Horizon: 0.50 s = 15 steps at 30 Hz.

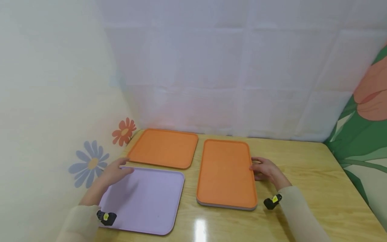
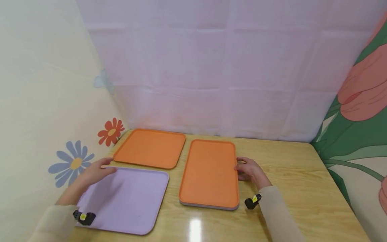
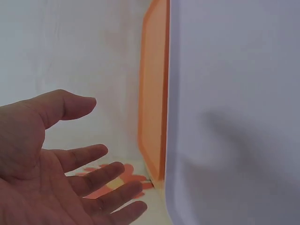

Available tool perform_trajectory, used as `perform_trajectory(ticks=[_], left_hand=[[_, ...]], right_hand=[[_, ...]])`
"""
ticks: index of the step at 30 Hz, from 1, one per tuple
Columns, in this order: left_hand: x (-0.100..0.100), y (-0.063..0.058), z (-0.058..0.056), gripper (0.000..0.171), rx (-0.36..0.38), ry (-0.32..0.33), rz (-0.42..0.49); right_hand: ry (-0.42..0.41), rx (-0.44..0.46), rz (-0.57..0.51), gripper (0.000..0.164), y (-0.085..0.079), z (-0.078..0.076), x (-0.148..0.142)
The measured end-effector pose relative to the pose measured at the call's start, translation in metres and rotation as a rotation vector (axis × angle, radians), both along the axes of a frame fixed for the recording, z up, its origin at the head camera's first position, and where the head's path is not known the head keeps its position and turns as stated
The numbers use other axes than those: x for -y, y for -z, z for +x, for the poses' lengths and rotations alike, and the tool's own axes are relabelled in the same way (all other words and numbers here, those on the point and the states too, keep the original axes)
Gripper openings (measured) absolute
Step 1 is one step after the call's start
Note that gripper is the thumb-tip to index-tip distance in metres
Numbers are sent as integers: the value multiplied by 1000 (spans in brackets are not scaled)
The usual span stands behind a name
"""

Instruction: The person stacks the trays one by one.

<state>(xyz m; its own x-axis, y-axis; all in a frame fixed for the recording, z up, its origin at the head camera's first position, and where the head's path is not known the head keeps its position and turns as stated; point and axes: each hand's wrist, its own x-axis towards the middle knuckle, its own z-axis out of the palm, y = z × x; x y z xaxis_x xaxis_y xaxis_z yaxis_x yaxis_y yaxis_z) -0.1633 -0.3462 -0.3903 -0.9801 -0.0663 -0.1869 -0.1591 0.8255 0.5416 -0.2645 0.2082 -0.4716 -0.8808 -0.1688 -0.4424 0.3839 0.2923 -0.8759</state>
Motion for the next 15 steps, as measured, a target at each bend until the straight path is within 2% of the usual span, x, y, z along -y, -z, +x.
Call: perform_trajectory(ticks=[3,8,15], left_hand=[[11,3,3,72,22,-24,-22],[27,10,6,74,14,-32,-73],[43,21,9,78,54,-59,-80]], right_hand=[[-5,-3,1,68,-1,1,0],[-13,-10,-13,67,-1,2,-1],[-15,-6,-23,67,0,1,-1]])
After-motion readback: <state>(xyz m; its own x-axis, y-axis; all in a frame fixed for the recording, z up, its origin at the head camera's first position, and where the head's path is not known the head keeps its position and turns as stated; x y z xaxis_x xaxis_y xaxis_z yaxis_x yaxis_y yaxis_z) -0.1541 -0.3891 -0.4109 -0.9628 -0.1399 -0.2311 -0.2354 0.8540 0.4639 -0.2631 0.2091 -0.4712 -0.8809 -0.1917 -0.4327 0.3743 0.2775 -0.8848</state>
